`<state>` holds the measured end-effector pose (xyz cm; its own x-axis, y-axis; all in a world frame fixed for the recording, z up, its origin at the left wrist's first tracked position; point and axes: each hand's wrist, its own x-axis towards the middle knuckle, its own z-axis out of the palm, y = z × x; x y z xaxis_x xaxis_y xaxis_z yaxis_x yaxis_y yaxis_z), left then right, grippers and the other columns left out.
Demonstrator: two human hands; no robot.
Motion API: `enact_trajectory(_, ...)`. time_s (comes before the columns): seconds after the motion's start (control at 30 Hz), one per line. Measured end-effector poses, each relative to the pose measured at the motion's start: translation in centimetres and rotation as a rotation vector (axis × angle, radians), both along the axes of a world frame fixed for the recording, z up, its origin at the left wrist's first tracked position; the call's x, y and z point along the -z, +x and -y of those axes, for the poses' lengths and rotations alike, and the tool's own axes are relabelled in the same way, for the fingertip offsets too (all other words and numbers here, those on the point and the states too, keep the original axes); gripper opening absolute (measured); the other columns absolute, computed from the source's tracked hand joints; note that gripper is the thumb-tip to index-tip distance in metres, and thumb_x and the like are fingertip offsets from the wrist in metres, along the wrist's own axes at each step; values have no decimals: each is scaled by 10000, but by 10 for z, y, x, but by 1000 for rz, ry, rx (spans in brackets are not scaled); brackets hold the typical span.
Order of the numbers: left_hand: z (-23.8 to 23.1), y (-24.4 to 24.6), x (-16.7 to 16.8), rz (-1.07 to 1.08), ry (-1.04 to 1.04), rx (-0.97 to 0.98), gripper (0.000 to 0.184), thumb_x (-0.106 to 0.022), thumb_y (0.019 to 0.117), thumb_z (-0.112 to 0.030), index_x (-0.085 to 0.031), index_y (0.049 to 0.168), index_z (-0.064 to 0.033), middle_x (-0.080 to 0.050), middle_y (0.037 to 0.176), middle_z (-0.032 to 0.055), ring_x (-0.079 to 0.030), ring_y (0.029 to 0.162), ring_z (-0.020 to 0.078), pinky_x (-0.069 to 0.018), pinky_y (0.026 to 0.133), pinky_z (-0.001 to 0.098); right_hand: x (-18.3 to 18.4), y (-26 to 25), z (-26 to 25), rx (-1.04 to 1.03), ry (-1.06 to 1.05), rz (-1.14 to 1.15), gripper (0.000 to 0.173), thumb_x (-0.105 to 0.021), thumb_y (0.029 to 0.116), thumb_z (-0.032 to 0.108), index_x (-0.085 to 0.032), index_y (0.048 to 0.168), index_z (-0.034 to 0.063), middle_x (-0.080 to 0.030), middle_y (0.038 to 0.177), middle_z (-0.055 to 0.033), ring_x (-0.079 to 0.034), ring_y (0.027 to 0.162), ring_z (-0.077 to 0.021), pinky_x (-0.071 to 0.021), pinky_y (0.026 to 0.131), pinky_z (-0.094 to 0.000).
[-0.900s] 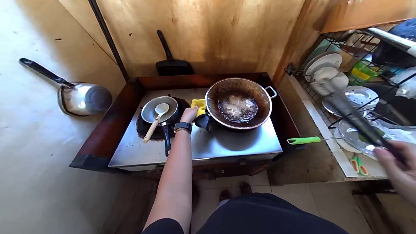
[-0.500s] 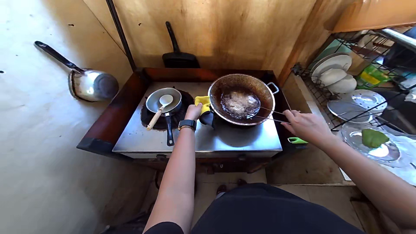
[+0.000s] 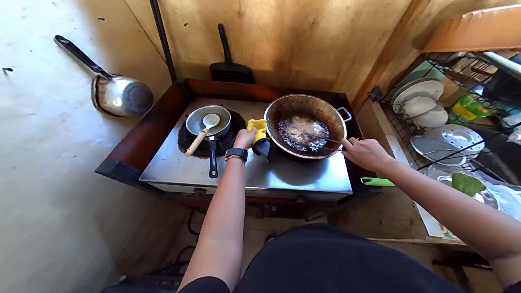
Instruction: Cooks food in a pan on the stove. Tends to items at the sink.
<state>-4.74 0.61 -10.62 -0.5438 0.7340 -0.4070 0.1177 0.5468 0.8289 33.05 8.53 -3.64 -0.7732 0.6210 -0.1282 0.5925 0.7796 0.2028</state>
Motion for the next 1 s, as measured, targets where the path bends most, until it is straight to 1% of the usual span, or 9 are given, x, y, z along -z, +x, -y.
enact_trajectory(0.1, -1, -1, 2, 19, 19, -6, 524, -440, 1100, -377, -608, 1188, 112, -625, 1166, 310, -616, 1079, 397, -472, 960, 568, -4, 2, 3, 54, -11, 24, 383, -484, 1095, 274, -574, 1302, -35, -671, 1030, -298, -696, 855, -481, -539, 710, -577)
enact_trajectory(0.2, 0, -2, 2, 35, 23, -6, 524, -449, 1099, -372, -596, 1210, 119, -619, 1191, 318, -613, 1108, 405, -468, 984, 571, -8, 7, 5, 86, -3, -1, 402, -502, 1089, 300, -588, 1287, -39, -679, 1019, -295, -700, 857, -482, -539, 710, -585)
enact_trajectory(0.27, 1, -1, 1, 23, 18, 6, 529, -443, 1101, -373, -595, 1200, 124, -618, 1176, 319, -614, 1082, 402, -467, 965, 569, -12, 7, 6, 102, -9, 0, 414, -510, 1086, 309, -587, 1299, -38, -680, 1029, -289, -701, 880, -475, -539, 727, -582)
enact_trajectory(0.37, 4, 0, -1, 29, 18, 18, 525, -433, 1105, -367, -597, 1201, 123, -622, 1172, 315, -616, 1085, 398, -467, 974, 566, -15, 4, 5, 108, -14, -6, 398, -529, 1079, 310, -596, 1269, -33, -682, 1012, -283, -702, 889, -467, -540, 731, -573)
enact_trajectory(0.5, 6, 2, -1, 62, 34, 13, 508, -428, 1108, -356, -599, 1209, 112, -625, 1176, 307, -621, 1093, 386, -473, 982, 554, -24, -3, 8, 174, -71, 47, 418, -519, 1081, 346, -577, 1300, -5, -682, 1053, -274, -693, 966, -461, -529, 784, -587)
enact_trajectory(0.63, 7, 2, 0, 86, 46, 8, 508, -437, 1106, -360, -595, 1219, 110, -624, 1190, 304, -619, 1113, 387, -474, 994, 547, -47, -14, 26, 248, -112, 107, 430, -520, 1078, 355, -561, 1306, -7, -682, 1063, -279, -682, 1016, -466, -511, 828, -600)
enact_trajectory(0.73, 8, 2, 0, 100, 58, 3, 507, -449, 1101, -356, -591, 1230, 113, -619, 1209, 310, -614, 1137, 394, -470, 1010, 555, -64, -33, 50, 299, -120, 103, 436, -515, 1077, 351, -557, 1298, -22, -683, 1048, -278, -676, 1030, -467, -504, 849, -596)
enact_trajectory(0.8, 7, 1, 4, 106, 71, 2, 510, -456, 1096, -356, -592, 1230, 117, -619, 1208, 316, -617, 1129, 402, -476, 999, 564, -67, -51, 63, 324, -137, 66, 428, -510, 1077, 341, -566, 1288, -28, -684, 1049, -277, -674, 1044, -464, -502, 860, -603)
enact_trajectory(1.0, 8, 0, 7, 128, 109, 11, 497, -464, 1096, -351, -593, 1254, 102, -626, 1219, 310, -617, 1159, 402, -469, 1021, 569, -48, -122, 82, 403, -164, 69, 409, -490, 1075, 274, -528, 1330, -43, -677, 1096, -278, -667, 1087, -452, -508, 875, -592)
